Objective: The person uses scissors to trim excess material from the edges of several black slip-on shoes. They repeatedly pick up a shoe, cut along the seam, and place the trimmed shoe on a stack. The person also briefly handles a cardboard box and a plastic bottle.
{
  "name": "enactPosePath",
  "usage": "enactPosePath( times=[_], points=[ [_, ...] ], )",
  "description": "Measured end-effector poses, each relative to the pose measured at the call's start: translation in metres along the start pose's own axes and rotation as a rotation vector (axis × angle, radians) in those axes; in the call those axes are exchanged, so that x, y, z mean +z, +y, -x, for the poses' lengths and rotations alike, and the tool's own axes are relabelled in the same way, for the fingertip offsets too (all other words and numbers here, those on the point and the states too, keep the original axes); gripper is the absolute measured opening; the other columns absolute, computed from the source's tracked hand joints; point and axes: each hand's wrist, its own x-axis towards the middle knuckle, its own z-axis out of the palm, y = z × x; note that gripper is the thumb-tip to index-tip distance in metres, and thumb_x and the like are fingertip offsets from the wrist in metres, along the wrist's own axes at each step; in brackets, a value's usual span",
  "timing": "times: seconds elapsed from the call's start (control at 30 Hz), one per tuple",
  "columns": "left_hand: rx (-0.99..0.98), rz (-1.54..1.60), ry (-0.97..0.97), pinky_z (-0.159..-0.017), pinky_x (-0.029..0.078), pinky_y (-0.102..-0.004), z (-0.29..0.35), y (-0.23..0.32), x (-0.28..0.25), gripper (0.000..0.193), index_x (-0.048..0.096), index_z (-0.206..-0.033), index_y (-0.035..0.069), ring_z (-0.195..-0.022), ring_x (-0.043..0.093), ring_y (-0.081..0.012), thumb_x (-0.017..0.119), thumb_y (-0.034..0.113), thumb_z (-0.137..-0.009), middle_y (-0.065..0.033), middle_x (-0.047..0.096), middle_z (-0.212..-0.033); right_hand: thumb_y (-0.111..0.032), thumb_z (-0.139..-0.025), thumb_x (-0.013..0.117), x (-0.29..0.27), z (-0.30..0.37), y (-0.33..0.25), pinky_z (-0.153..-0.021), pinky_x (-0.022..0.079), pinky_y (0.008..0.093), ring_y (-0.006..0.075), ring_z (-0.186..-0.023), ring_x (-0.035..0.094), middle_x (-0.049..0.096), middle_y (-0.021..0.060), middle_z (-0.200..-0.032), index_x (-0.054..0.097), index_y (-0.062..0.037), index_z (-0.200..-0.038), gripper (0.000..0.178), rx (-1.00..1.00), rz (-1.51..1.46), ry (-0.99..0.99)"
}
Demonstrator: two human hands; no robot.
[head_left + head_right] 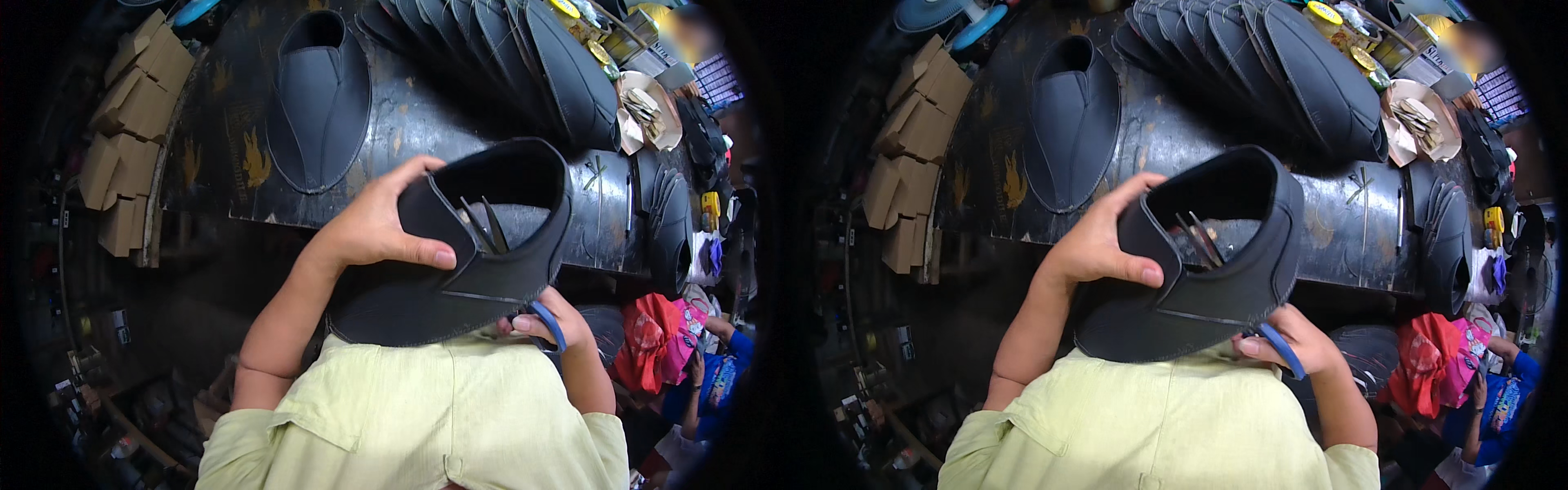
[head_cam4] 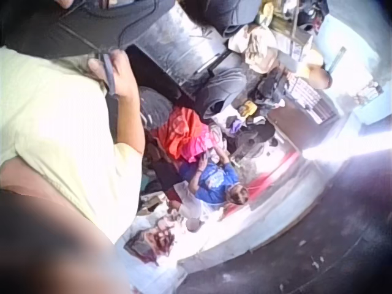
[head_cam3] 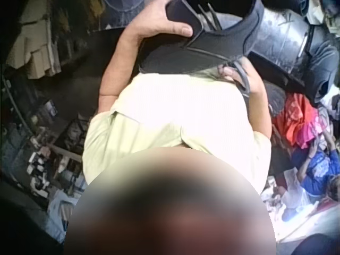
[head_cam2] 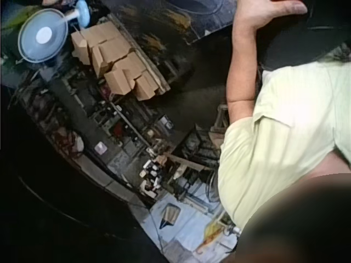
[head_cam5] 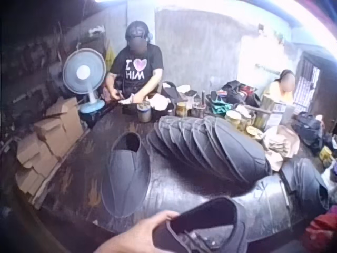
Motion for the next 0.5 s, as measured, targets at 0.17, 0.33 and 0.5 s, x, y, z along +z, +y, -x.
enactPosePath(
  times=[0.17,0.33,0.5],
  points=[
    [0.029,-0.301,0.245,-0.099,0.053,-0.0377,0.012,-0.003,0.009,0.096,0.056,-0.136,0.002,-0.111,0.070,-0.0269,0.099,0.046,-0.062,-0.0159,0.072,-0.117,-0.024,-0.092,0.076,0.012,-0.013,0.003,-0.086,0.048,0.0308,0.0175,-0.096,0.059,0.065,0.0083,-0.103,0.063,0.0006,-0.122,0.041,-0.014,-0.018,-0.079],
    [0.047,-0.393,0.356,-0.101,0.051,-0.0375,0.013,0.003,0.010,0.093,0.058,-0.134,0.003,-0.112,0.069,-0.0267,0.100,0.041,-0.060,-0.0155,0.071,-0.118,-0.023,-0.092,0.076,0.015,-0.019,-0.002,-0.094,0.048,0.0332,0.0203,-0.102,0.060,0.064,0.0109,-0.109,0.062,0.0012,-0.123,0.042,0.023,-0.002,-0.035],
    [0.104,-0.564,0.432,-0.100,0.051,-0.0362,0.017,0.003,0.013,0.090,0.060,-0.131,0.002,-0.109,0.070,-0.0253,0.100,0.038,-0.059,-0.0147,0.072,-0.116,-0.023,-0.093,0.076,0.019,-0.020,-0.007,-0.107,0.045,0.0366,0.0270,-0.119,0.059,0.064,0.0172,-0.127,0.061,0.0029,-0.131,0.049,0.010,0.166,0.011]
  ],
)
